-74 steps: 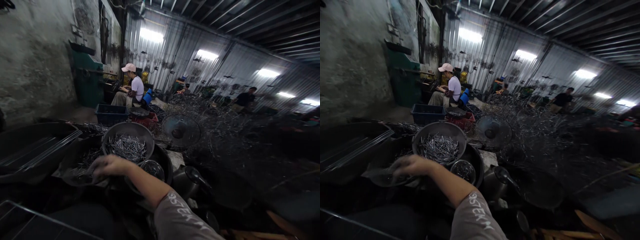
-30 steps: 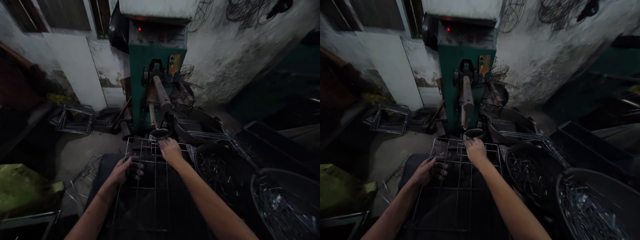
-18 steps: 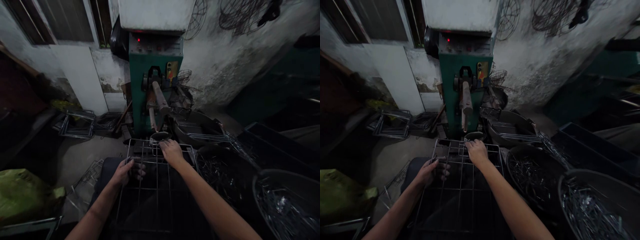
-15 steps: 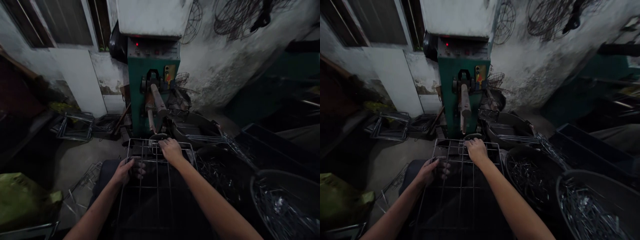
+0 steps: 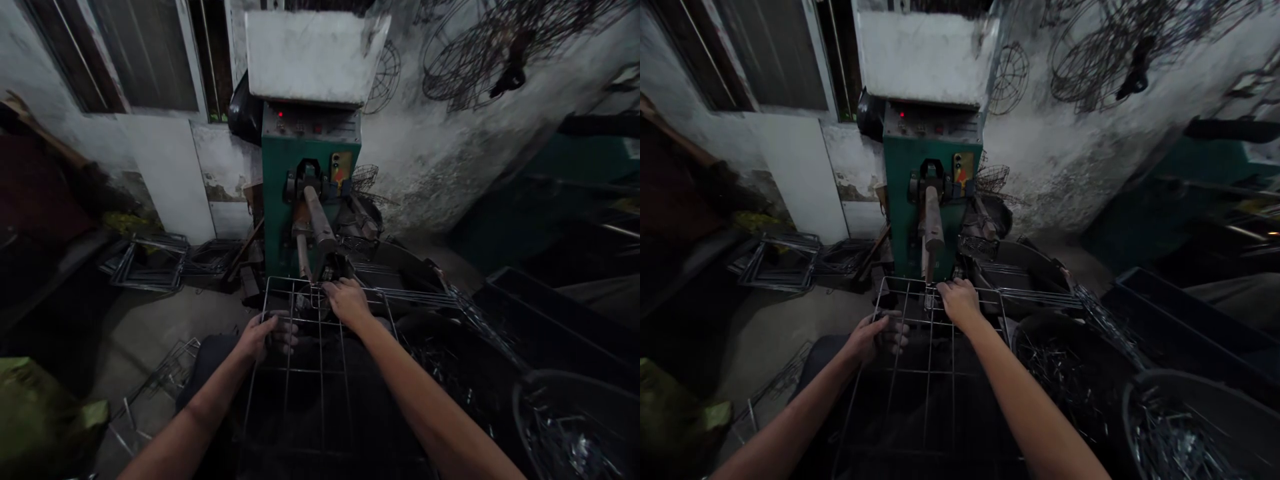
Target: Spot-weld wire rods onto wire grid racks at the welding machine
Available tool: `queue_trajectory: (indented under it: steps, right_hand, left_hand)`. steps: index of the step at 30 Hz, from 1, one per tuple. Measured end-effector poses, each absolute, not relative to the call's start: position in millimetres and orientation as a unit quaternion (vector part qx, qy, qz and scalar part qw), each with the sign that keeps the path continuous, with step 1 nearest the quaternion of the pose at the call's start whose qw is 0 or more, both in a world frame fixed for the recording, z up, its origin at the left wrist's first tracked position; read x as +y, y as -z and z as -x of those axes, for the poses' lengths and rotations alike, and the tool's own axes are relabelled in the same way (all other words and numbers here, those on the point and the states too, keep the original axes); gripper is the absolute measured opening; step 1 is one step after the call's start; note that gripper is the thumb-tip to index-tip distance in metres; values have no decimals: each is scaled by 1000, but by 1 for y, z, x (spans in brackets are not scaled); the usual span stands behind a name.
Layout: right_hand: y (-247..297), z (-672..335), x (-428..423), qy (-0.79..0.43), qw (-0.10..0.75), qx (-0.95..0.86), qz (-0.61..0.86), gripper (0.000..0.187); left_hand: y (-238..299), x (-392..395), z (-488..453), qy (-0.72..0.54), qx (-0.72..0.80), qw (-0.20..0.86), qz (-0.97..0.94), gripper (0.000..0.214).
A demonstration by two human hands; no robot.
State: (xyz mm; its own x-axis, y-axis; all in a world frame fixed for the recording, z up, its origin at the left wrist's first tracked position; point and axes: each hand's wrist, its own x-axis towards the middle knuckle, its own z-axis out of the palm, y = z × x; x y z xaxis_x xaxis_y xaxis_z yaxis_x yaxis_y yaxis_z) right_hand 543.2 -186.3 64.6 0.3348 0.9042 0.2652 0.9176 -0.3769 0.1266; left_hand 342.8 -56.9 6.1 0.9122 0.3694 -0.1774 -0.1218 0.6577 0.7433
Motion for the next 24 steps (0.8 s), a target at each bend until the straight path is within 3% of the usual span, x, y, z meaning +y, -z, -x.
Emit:
queue_trajectory:
  steps: [24]
  right_hand:
    - [-67,-550,-171,134,31,-546,826,23]
  left_hand:
    - [4,-39,-352,-125,161,899,-387,37]
